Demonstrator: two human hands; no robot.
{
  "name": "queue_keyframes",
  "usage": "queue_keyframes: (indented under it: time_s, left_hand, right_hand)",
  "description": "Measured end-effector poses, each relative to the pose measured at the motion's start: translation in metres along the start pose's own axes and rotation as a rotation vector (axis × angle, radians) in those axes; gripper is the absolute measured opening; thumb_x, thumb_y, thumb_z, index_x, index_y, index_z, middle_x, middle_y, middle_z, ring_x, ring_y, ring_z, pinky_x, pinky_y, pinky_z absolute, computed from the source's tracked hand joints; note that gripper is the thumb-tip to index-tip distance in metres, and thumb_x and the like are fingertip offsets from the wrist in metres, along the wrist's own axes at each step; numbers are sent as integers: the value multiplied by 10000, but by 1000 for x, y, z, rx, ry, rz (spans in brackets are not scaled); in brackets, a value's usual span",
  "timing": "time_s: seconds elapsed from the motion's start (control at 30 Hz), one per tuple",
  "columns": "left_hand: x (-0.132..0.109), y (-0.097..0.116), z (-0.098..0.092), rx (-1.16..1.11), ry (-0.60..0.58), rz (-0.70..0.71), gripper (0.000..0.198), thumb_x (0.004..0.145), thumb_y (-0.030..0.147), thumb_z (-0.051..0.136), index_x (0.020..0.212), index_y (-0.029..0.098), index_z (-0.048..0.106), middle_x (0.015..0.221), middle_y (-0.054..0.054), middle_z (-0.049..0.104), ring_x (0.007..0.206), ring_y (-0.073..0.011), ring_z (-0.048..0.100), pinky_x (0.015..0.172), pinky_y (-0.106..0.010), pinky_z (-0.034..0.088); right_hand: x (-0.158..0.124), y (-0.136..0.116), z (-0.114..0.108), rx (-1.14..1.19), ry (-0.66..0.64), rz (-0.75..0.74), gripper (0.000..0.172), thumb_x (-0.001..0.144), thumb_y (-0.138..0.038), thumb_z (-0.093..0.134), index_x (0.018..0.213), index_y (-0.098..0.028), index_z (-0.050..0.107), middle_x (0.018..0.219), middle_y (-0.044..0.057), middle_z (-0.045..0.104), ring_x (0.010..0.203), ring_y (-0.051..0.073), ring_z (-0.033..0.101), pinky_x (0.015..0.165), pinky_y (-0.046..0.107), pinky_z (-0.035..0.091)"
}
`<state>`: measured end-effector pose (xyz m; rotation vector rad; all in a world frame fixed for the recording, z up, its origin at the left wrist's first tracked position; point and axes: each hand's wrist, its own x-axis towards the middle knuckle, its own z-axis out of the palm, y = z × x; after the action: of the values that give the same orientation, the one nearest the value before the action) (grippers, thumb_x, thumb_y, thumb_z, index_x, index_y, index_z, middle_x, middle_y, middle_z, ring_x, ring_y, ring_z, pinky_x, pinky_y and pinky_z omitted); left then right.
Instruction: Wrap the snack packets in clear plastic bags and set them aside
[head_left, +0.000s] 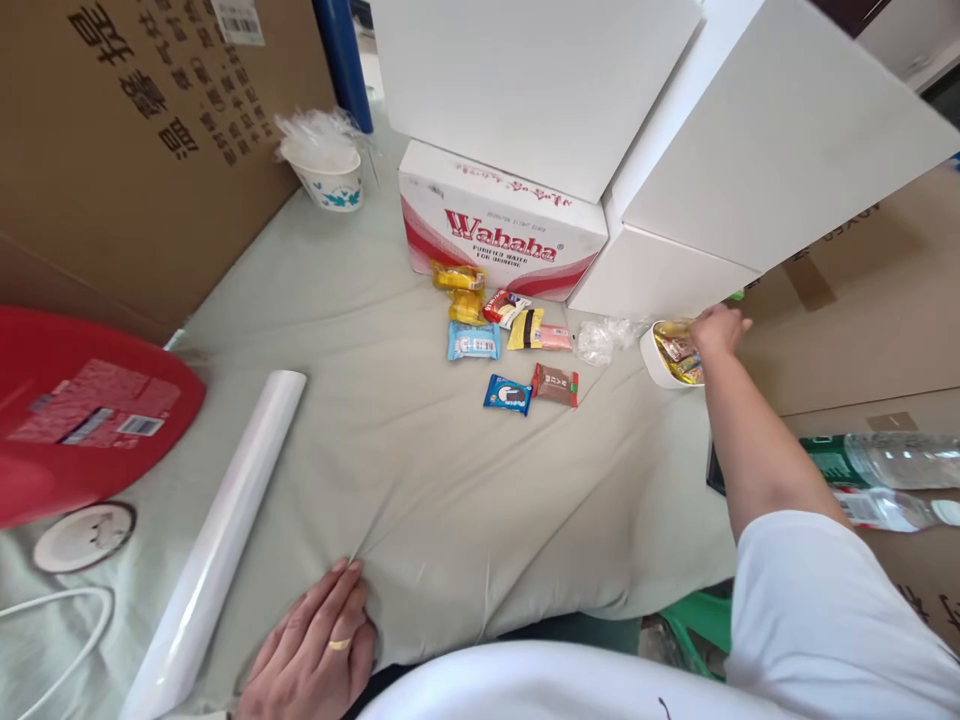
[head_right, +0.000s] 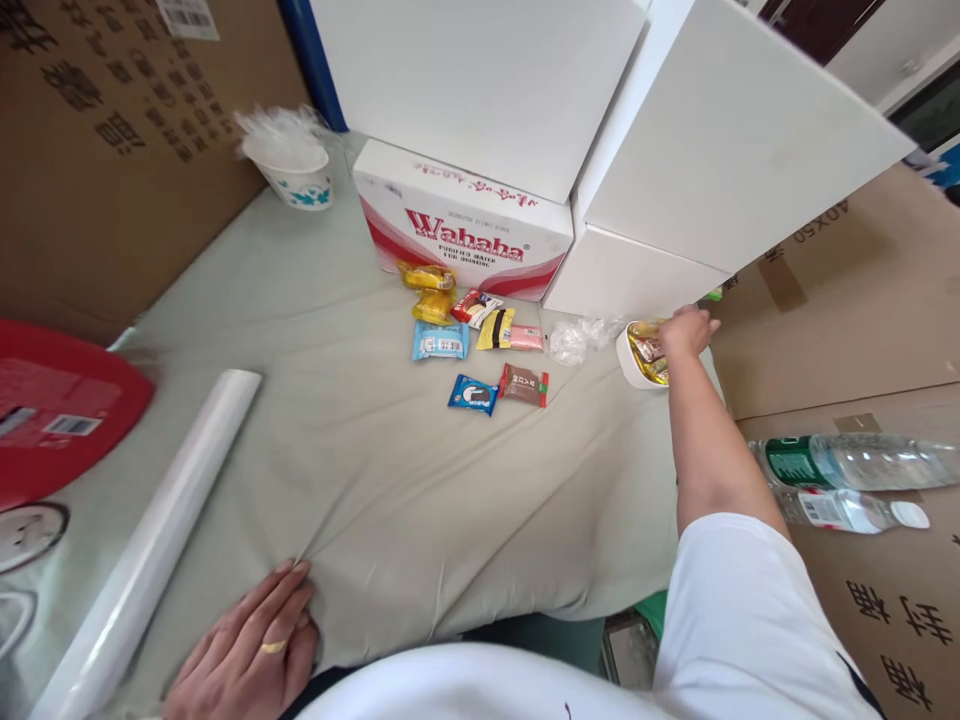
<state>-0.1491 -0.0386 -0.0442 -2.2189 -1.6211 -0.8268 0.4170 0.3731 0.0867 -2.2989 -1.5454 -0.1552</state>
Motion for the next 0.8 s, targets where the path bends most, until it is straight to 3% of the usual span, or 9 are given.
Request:
queue_keyframes:
  time_s: [0.07,0.13,0.23,0.3,0.37,0.47,0.63,0.7,0.8]
  left_hand:
    - [1,1,-1,3,-10,7,307,851,96,647,1135,199,703,1132,-88,809,1006,-261,773,872,-378,553]
    - [2,1,-3,4,-16,8,292,857,92,646,1124,194,703,1124,-86,811,1003,-258,773,876,-374,550]
    - [4,3,-4,-5,-15,9,271,863,81,645,1109,180,698,1106,-94,812,1011,-261,771,909,-376,545]
    - [5,5,-5,-7,-10,7,266,867,81,642,1109,178,693,1116,-101,809,1031,-264,767,920,-377,539]
    - [6,6,-6,-11,-10,-1,263,876,85,636,1116,180,684,1140,-105,802,1052,-267,761,913,-378,534]
    - [7,7,-10,-82,-30,-39,247,890,83,626,1107,194,664,1164,-100,789,1099,-268,743,920,-380,534]
    - [15,14,-28,-369,17,-257,178,913,81,604,1024,218,627,1087,-103,734,1133,-269,690,928,-413,551]
    - [22,23,-31,-542,12,-345,144,943,118,588,1033,221,631,1050,-101,705,1049,-248,687,878,-412,572]
    - [39,44,-23,-969,-183,-493,340,994,266,578,1332,235,563,1269,-152,648,1084,-234,687,786,-368,616]
  right_hand:
    - [-10,-14,1,-20,50,-55,276,936,-156,473,1077,-123,708,1124,211,641,1124,294,518,975,419,406]
    - [-28,-35,11,-7,-9,-211,311,936,-149,468,1113,-148,724,1122,160,676,1079,258,574,976,368,428]
    - [-63,-67,33,19,-260,-481,299,946,-209,525,1158,-172,732,1133,125,705,1055,242,618,963,339,451]
    - [-85,-83,46,-16,-437,-522,290,894,-276,649,1152,-180,738,1127,125,715,1061,261,624,942,344,463]
    - [-104,-89,52,-30,-525,-451,277,830,-274,716,1085,-172,750,1110,134,722,1063,275,632,941,353,467]
    - [-129,-82,45,33,-466,-326,201,880,-245,597,1006,-169,733,1108,135,729,1072,264,641,974,374,471]
    - [-203,-59,3,851,-352,100,278,845,-478,660,964,-228,661,979,60,724,881,210,657,811,358,544]
    - [-252,-58,-18,1111,-464,219,366,759,-544,768,952,-250,667,942,43,711,796,201,648,722,345,546]
    - [-336,-70,-43,1203,-734,224,364,727,-547,849,895,-258,703,821,24,682,697,192,606,652,328,523]
